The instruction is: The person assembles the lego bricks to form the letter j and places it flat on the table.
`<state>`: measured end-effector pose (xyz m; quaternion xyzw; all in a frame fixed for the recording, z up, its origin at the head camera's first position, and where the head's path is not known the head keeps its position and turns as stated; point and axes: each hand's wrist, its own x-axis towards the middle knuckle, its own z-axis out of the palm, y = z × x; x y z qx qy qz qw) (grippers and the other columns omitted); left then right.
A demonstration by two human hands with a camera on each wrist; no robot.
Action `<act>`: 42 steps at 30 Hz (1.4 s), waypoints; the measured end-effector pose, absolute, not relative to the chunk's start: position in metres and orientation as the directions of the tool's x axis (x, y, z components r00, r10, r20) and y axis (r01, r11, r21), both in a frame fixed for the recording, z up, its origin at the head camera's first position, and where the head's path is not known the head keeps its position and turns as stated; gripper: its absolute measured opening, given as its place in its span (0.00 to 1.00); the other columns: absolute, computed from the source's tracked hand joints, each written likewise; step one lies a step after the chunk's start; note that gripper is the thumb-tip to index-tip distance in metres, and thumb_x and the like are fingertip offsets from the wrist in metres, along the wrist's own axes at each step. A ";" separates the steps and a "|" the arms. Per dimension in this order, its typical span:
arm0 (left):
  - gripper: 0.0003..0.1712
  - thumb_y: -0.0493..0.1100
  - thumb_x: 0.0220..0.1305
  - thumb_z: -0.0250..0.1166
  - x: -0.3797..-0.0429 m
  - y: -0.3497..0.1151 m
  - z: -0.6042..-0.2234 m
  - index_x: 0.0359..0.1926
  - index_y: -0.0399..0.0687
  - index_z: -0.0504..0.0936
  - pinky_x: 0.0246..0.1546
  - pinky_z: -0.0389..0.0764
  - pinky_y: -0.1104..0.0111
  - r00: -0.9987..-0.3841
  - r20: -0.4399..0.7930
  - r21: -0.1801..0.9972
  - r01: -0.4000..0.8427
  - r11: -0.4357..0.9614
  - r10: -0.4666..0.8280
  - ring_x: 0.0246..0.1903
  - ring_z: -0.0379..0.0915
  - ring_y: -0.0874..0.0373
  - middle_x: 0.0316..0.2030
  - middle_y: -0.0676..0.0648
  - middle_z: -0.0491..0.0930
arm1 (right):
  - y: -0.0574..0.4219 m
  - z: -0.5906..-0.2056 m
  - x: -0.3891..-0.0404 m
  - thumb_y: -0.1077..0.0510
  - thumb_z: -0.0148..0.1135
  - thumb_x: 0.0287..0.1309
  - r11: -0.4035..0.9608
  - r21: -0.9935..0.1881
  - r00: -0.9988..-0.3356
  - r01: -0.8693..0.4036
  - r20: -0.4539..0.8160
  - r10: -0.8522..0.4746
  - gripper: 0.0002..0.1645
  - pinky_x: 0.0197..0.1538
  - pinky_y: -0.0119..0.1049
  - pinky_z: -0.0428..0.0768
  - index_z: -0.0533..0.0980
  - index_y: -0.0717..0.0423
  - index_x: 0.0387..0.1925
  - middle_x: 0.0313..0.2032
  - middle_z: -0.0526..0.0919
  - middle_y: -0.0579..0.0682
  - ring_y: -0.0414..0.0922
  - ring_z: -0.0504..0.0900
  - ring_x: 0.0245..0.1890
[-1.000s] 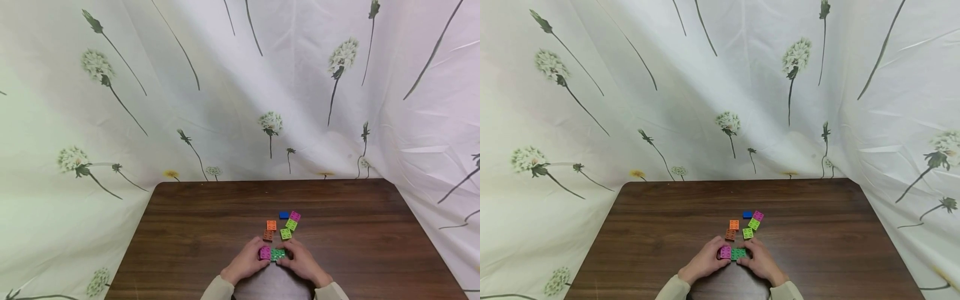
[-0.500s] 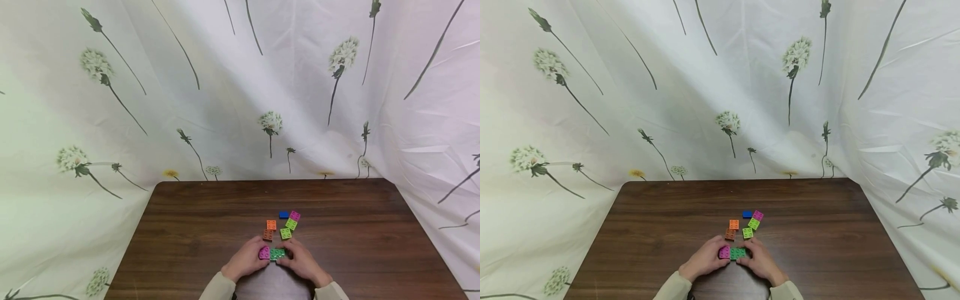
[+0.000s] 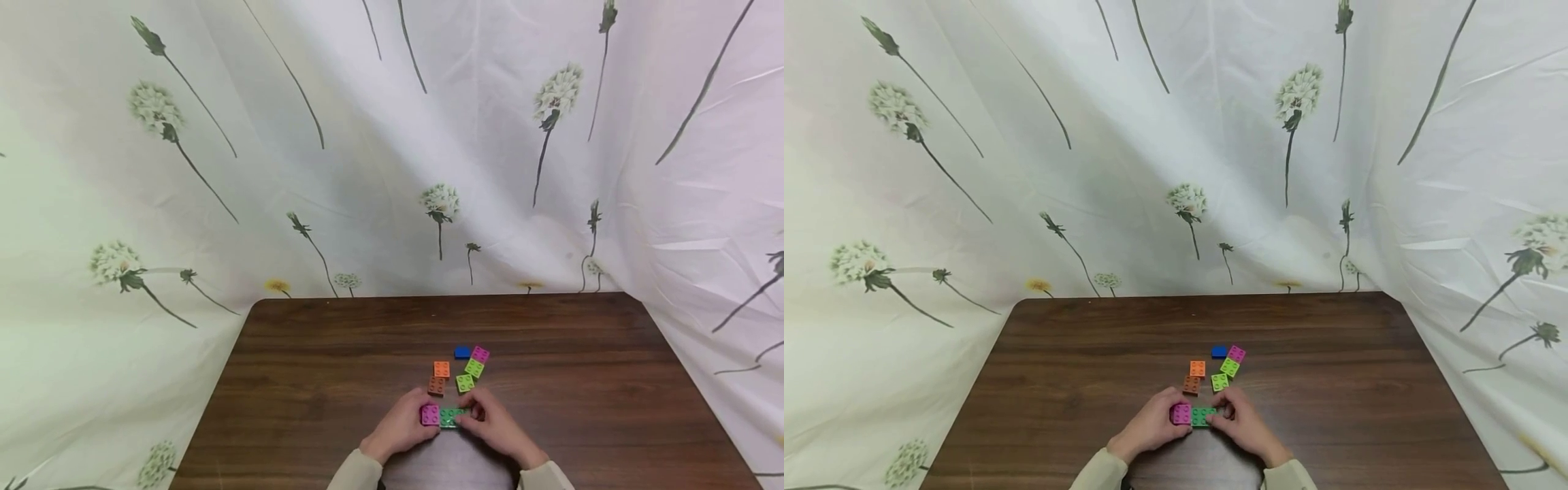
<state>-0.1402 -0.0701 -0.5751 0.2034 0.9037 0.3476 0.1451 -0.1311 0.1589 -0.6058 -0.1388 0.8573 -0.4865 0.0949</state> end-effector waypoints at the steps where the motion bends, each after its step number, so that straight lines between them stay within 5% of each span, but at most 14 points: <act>1: 0.17 0.45 0.49 0.74 -0.140 -0.070 -0.576 0.41 0.50 0.81 0.33 0.69 0.74 -0.877 -0.136 0.702 0.243 0.669 0.461 0.32 0.65 0.69 0.35 0.59 0.71 | 0.160 -0.606 -0.132 0.50 0.68 0.56 0.471 -0.874 -0.949 -0.120 -0.038 -0.312 0.15 0.33 0.30 0.71 0.74 0.51 0.40 0.35 0.74 0.48 0.36 0.71 0.30; 6: 0.18 0.44 0.48 0.75 -0.141 -0.071 -0.576 0.41 0.53 0.79 0.35 0.70 0.72 -0.882 -0.175 0.746 0.171 0.644 0.437 0.33 0.66 0.67 0.35 0.57 0.71 | 0.166 -0.605 -0.138 0.55 0.67 0.56 0.431 -0.902 -0.970 0.003 -0.107 -0.218 0.16 0.33 0.31 0.74 0.69 0.55 0.40 0.37 0.73 0.52 0.39 0.73 0.32; 14: 0.21 0.43 0.47 0.75 -0.145 -0.076 -0.583 0.44 0.51 0.79 0.35 0.69 0.73 -0.892 -0.129 0.761 0.192 0.620 0.434 0.33 0.65 0.67 0.34 0.57 0.71 | 0.166 -0.602 -0.150 0.52 0.68 0.56 0.563 -0.824 -0.971 -0.055 -0.087 -0.222 0.31 0.33 0.29 0.70 0.70 0.45 0.62 0.38 0.68 0.50 0.39 0.69 0.32; 22: 0.21 0.44 0.48 0.75 -0.144 -0.077 -0.581 0.44 0.52 0.79 0.35 0.68 0.73 -0.893 -0.145 0.762 0.173 0.624 0.425 0.34 0.65 0.67 0.34 0.56 0.71 | 0.160 -0.598 -0.152 0.54 0.67 0.57 0.625 -0.781 -0.975 -0.025 -0.119 -0.188 0.20 0.31 0.30 0.68 0.76 0.43 0.53 0.37 0.69 0.48 0.39 0.68 0.30; 42: 0.19 0.44 0.49 0.75 -0.142 -0.078 -0.582 0.41 0.54 0.78 0.33 0.68 0.73 -0.899 -0.166 0.763 0.143 0.630 0.406 0.32 0.65 0.66 0.34 0.56 0.70 | 0.156 -0.592 -0.151 0.66 0.71 0.49 0.615 -0.789 -0.985 -0.007 -0.100 -0.139 0.19 0.30 0.29 0.69 0.76 0.49 0.42 0.45 0.72 0.50 0.39 0.69 0.29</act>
